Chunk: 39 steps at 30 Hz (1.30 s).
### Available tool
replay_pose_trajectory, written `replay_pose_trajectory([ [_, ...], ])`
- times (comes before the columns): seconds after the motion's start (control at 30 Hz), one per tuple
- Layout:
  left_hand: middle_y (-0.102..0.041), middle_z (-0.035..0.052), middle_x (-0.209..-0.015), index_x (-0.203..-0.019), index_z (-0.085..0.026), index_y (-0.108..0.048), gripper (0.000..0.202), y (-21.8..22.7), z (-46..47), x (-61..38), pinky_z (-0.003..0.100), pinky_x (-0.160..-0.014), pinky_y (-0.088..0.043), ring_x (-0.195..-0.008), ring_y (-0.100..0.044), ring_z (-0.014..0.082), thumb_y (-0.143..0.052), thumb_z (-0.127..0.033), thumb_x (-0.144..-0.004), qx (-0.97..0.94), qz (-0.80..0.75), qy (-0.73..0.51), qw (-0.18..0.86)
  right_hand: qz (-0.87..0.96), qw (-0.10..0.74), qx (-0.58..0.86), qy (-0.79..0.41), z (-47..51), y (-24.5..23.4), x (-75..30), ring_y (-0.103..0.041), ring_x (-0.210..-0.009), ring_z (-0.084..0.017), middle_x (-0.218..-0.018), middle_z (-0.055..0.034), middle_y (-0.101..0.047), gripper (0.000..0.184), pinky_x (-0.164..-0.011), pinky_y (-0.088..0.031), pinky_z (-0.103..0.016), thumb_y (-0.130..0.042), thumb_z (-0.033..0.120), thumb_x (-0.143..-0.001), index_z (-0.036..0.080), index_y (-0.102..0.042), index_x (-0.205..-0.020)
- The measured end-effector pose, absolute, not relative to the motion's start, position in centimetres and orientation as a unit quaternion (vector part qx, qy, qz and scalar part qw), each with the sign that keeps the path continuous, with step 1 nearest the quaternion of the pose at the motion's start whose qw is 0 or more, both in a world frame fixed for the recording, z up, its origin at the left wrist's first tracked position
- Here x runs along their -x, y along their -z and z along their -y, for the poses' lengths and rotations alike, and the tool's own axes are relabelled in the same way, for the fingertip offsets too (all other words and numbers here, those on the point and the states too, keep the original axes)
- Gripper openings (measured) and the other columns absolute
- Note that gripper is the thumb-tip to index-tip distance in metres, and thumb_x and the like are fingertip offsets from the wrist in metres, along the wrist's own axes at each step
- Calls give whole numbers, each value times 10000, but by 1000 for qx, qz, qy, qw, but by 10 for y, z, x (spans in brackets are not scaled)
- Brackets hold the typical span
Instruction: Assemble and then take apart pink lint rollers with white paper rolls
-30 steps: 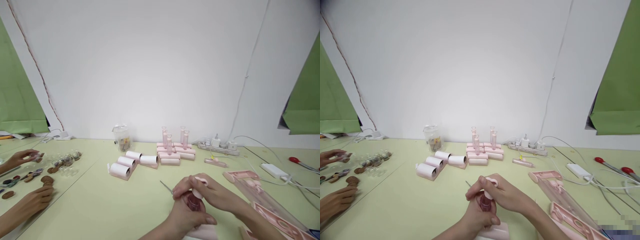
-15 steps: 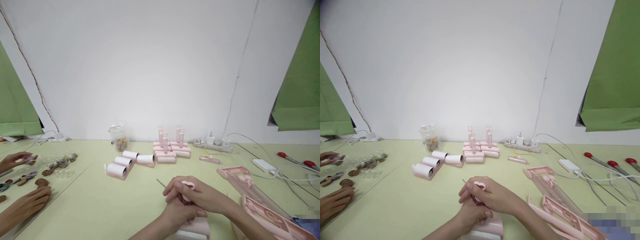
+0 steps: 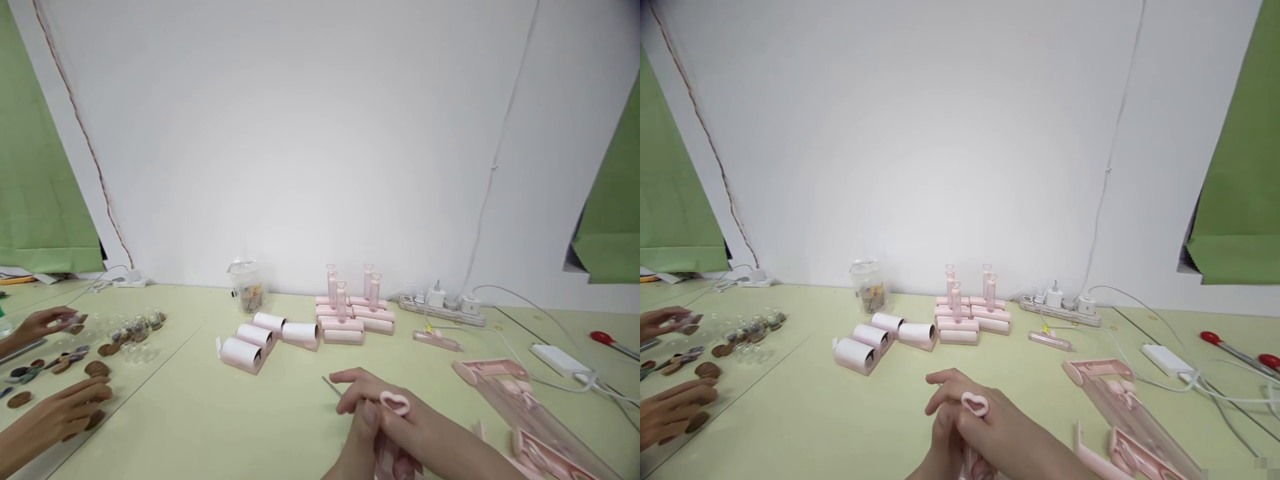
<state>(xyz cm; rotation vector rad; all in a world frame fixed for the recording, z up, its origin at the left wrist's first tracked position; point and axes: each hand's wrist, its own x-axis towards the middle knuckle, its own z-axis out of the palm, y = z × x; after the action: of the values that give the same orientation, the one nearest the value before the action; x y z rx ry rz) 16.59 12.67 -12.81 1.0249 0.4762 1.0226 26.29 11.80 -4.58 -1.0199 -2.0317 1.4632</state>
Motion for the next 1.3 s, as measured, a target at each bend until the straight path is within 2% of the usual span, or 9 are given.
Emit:
replay_pose_trajectory([
  [0.1, -331, -35, -262, -494, -154, -456, 776, 118, -125, -169, 188, -281, -175, -224, -284, 66, -258, -901, -423, -435, -255, -436, 746, 739, 224, 360, -523, -121, 45, -263, -518, -446, -13, -1330, -17, -316, 299, -306, -361, -110, -336, 443, -859, 283, -554, -987],
  [0.27, -373, -34, -271, -643, -149, -501, 886, 104, -123, -173, 195, -273, -134, -218, -221, 61, -153, -920, -380, -407, -352, -432, 724, 765, 271, 312, -494, -129, 44, -263, -563, -791, -136, -1228, -24, -430, 257, -580, -480, -195, -395, 382, -846, 235, -589, -926],
  [0.53, -270, -59, -287, -488, -179, -414, 785, 95, -116, -170, 213, -328, -156, -273, -220, 50, -133, -908, -419, -488, -372, -421, 668, 756, 199, 347, -518, -125, 39, -265, -475, -473, -13, -1178, -4, -458, 290, -384, -361, -122, -305, 307, -869, 220, -582, -861],
  [0.63, -286, -60, -300, -515, -177, -425, 814, 94, -116, -168, 219, -344, -161, -278, -196, 48, -69, -902, -418, -488, -379, -400, 677, 745, 175, 371, -526, -124, 37, -266, -495, -475, -39, -902, 7, -564, 259, -421, -381, -135, -303, 265, -863, 222, -558, -885],
  [0.73, -324, -44, -320, -538, -175, -439, 835, 91, -116, -163, 229, -363, -210, -285, -237, 62, 4, -878, -457, -505, -367, -373, 687, 723, 139, 415, -535, -120, 33, -265, -527, -485, -69, -575, 53, -505, 275, -445, -384, -134, -287, 191, -838, 231, -534, -953],
  [0.8, -334, -32, -327, -500, -177, -432, 804, 86, -113, -157, 243, -385, -266, -302, -311, 86, -27, -872, -486, -530, -343, -359, 687, 717, 121, 440, -526, -115, 31, -263, -532, -469, -79, -509, 64, -476, 298, -429, -380, -134, -284, 180, -825, 245, -521, -994],
  [0.9, -362, -17, -354, -448, -176, -420, 688, 80, -109, -151, 253, -425, -325, -360, -404, 113, -217, -827, -545, -561, -297, -326, 701, 739, 124, 436, -499, -108, 28, -261, -504, -423, -63, -692, 34, -562, 258, -386, -382, -146, -326, 210, -815, 263, -521, -977],
  [1.03, -304, -54, -328, -496, -183, -410, 510, 79, -107, -152, 206, -384, -239, -327, -313, 74, -381, -689, -549, -526, -338, -344, 701, 783, 175, 389, -454, -106, 29, -261, -501, -484, -28, -1117, 4, -512, 173, -474, -430, -159, -374, 187, -799, 231, -535, -843],
  [1.3, -221, -88, -333, -517, -209, -295, 297, 78, -110, -157, 210, -355, -119, -308, -187, 40, -442, -464, -556, -542, -279, -376, 698, 775, 184, 426, -429, -106, 28, -256, -476, -466, -23, -1103, 44, -531, 167, -409, -367, -134, -385, 115, -712, 215, -518, -724],
])
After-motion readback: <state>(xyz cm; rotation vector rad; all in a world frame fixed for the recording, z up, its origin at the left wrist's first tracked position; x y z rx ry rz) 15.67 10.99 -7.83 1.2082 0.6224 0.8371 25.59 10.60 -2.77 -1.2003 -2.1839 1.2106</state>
